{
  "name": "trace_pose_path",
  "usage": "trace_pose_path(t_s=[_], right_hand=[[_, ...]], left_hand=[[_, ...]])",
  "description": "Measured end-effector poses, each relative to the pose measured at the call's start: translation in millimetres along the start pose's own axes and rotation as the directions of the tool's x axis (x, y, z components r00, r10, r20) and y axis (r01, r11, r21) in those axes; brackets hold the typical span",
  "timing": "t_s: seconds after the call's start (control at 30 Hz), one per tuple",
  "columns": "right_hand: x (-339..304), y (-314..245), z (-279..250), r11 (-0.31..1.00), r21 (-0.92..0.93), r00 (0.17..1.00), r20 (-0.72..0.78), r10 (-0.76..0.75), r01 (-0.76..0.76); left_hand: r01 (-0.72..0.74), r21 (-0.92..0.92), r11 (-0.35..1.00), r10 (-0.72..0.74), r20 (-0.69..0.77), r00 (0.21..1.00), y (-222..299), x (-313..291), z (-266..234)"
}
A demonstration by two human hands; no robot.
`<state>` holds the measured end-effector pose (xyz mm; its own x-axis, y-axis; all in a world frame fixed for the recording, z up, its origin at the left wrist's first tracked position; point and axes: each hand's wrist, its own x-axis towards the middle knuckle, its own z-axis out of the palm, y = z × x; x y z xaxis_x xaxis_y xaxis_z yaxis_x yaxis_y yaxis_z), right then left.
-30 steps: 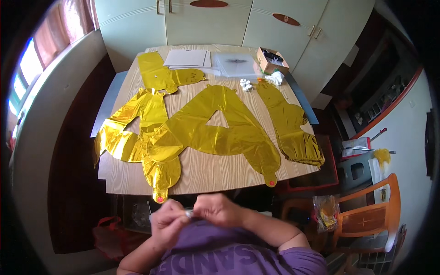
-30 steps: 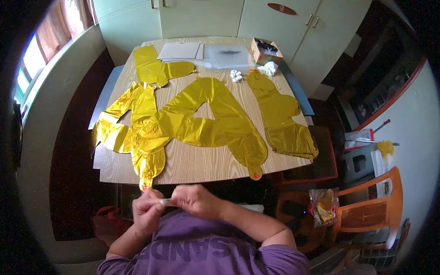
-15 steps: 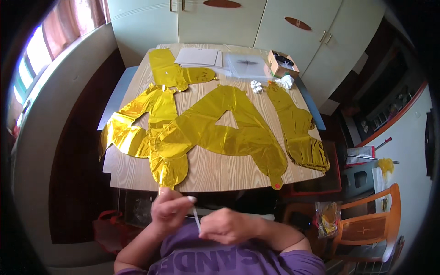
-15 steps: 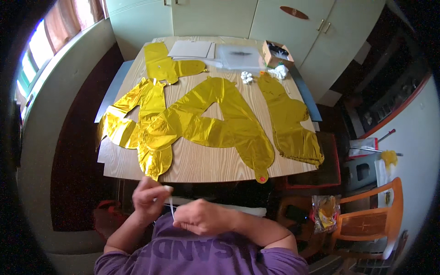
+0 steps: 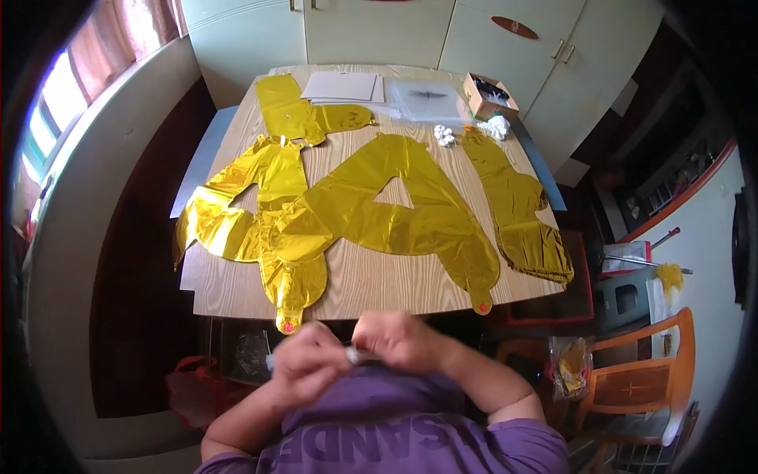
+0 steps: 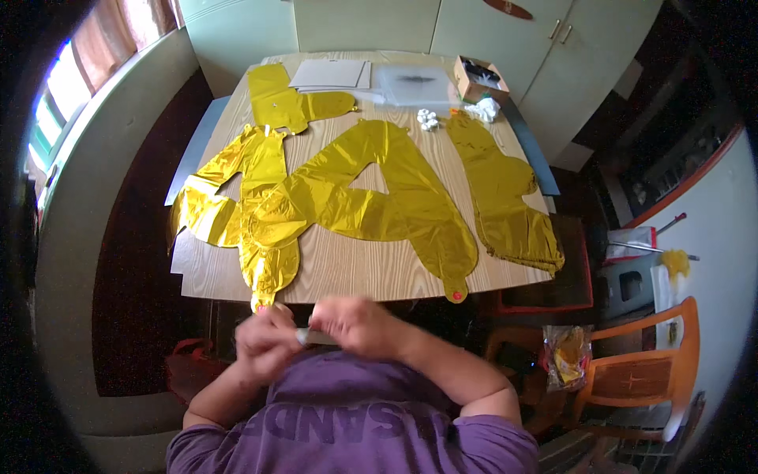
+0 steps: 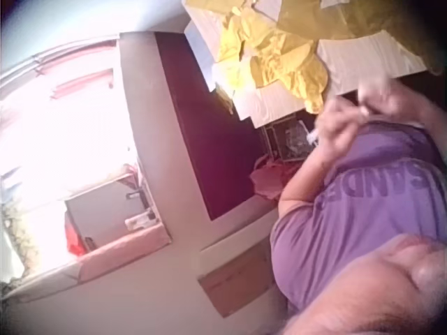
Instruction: Arranging gold foil alphabet balloons on a table and tying strings to them.
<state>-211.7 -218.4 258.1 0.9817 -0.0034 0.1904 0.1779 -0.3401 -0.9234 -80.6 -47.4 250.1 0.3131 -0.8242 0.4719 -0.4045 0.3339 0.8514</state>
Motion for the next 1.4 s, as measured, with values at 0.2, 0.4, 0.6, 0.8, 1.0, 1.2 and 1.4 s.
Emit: trace_pose_path(t_s=[0.2,0.4,0.6,0.8,1.0,1.2,1.4], right_hand=[[9,-23,-15,0.986,-0.102,0.991,0.014,-0.129,0.130],[-6,-7,15,0.968,-0.110,0.962,0.186,-0.201,0.224],[6,1,-4,0.994,-0.109,0.996,-0.089,-0.011,0.001],[7,-24,-9,0.991,-0.027,0.989,-0.056,-0.135,0.134],[-10,-4,19,0.990,-0.068,0.984,0.139,-0.114,0.124],[8,10,-4,0.995,-0.069,0.996,-0.062,0.065,-0.069],[8,-21,-5,0.999,-0.015,0.998,-0.023,-0.051,0.050]], left_hand=[[-0.232,0.242,0.942,0.186,0.202,0.962,-17,0,4],[0.024,0.241,0.970,0.008,-0.130,0.991,-16,7,-9],[0.002,-0.073,0.997,0.000,0.019,1.000,-8,1,3],[-0.050,0.080,0.996,0.038,0.146,0.989,-23,-8,3],[0.097,0.067,0.993,-0.091,-0.082,0.992,-18,8,-8],[0.114,-0.263,0.958,-0.112,0.021,0.993,-13,-3,4],[0.117,-0.068,0.991,-0.116,0.017,0.993,-35,-18,5]])
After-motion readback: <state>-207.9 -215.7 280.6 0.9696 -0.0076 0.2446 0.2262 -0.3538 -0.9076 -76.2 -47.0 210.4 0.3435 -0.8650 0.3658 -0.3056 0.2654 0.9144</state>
